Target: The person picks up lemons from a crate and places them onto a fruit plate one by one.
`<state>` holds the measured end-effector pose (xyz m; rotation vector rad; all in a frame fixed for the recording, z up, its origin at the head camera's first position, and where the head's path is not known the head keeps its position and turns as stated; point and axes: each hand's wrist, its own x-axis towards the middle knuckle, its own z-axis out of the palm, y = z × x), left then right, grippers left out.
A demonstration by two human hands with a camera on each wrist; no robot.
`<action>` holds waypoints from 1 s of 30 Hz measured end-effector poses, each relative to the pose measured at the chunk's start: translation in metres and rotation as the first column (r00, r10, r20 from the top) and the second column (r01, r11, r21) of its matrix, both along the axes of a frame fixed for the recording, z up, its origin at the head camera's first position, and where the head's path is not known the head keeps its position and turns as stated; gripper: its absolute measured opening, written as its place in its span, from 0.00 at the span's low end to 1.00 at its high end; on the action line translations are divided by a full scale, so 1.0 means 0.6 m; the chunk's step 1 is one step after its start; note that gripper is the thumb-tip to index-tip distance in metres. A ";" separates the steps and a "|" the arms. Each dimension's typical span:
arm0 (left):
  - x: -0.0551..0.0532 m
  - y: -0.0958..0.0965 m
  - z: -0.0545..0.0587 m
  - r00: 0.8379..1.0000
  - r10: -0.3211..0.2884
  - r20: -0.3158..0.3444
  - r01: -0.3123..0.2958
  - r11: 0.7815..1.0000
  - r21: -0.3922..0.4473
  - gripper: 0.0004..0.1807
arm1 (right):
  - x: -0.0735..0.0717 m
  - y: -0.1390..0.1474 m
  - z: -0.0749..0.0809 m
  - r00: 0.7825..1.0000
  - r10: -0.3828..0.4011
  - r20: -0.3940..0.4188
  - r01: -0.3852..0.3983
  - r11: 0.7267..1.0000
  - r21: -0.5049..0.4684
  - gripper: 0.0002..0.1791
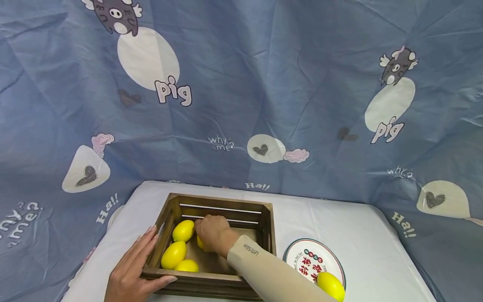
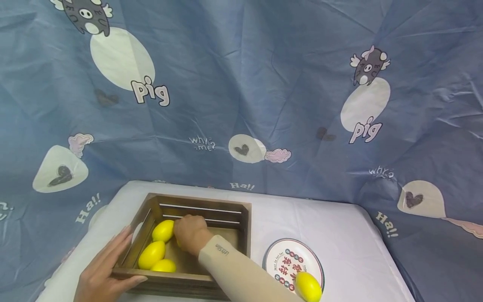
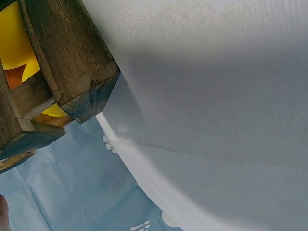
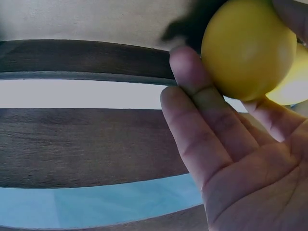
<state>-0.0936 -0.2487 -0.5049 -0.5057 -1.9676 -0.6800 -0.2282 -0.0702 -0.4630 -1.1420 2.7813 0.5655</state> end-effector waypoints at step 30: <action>0.000 -0.004 -0.007 1.000 -0.007 0.024 0.006 1.000 0.008 0.54 | 0.006 0.029 0.074 0.986 0.067 0.152 -0.055 0.995 -0.086 0.25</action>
